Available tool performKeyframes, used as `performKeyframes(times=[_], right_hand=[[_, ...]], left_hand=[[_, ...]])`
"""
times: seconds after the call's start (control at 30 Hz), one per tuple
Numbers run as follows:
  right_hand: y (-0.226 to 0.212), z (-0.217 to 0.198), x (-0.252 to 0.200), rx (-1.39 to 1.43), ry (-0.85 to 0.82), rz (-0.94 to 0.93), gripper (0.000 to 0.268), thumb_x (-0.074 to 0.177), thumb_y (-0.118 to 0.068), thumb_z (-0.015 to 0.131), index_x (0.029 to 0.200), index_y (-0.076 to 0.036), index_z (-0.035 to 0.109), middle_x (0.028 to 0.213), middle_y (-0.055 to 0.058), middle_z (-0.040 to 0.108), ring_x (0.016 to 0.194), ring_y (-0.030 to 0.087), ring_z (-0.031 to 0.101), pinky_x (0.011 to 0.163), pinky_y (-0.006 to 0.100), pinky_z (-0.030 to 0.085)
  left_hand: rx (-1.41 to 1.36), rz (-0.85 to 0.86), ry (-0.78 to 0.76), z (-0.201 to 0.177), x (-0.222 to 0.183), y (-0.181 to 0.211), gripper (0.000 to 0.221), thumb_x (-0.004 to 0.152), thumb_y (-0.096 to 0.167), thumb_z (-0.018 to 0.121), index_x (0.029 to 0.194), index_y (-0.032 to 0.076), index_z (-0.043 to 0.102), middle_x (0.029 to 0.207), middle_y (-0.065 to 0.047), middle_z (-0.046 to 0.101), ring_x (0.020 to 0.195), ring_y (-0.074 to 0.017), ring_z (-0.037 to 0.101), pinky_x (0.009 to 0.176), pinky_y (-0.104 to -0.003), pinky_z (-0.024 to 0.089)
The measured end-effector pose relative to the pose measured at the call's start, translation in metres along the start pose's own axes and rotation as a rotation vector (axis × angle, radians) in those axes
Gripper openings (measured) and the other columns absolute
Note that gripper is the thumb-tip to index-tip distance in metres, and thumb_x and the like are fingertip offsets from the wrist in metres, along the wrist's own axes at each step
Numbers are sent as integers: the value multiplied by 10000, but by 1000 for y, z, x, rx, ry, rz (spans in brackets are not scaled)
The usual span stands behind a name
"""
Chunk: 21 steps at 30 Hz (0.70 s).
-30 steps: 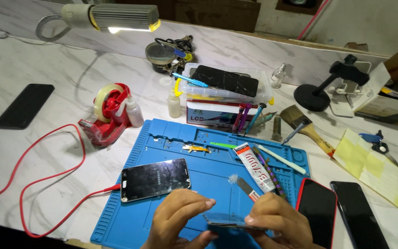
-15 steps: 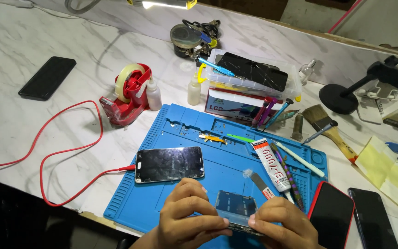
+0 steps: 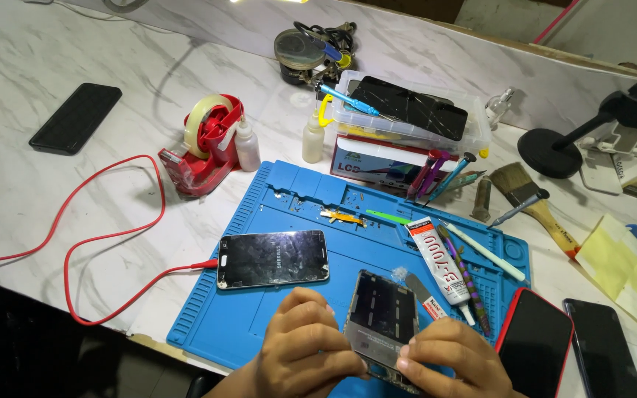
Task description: Applying adhesive to a smartphone frame and attaching a replacement back cover.
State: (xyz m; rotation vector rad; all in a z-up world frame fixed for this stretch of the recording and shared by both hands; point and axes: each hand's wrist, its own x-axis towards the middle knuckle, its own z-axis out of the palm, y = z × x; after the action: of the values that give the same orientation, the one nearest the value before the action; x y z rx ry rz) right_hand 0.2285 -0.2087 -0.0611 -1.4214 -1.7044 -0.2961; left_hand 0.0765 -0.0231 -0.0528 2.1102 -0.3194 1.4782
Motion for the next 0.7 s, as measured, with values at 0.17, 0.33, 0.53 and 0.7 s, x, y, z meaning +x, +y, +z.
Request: performKeyframes(times=[0.17,0.33,0.53,0.7], right_hand=[[0,10,-4,-104,109,82,204,795,-128,817,973,-147,720,902,-16,739,748,105,737,659,218,639],[4,5,-10,-70,70,141,240,783,-167,835,993,-179,719,924,-23,734,748,85,743,697,214,647],[10,5,-16,-131,102,51,201,783,-214,832,947,-182,719,906,-26,730,700,72,737,631,212,644],[12,7,-20,-154,103,33,212,793,-234,833,967,-193,720,914,-28,719,701,68,728,628,212,639]], left_hand=[[-20,37,28,2,-9,-2,193,972,168,675,793,190,744,792,79,682,633,-97,560,767,-341,461],[-32,25,-6,0,-5,-1,293,1049,230,551,848,177,758,821,54,668,685,-119,564,765,-344,484],[-32,14,-9,-1,-3,4,255,1039,315,587,875,188,735,831,54,650,690,-116,558,733,-328,498],[-15,-3,46,5,-9,2,246,1052,372,568,931,217,714,825,61,662,677,-104,562,724,-317,506]])
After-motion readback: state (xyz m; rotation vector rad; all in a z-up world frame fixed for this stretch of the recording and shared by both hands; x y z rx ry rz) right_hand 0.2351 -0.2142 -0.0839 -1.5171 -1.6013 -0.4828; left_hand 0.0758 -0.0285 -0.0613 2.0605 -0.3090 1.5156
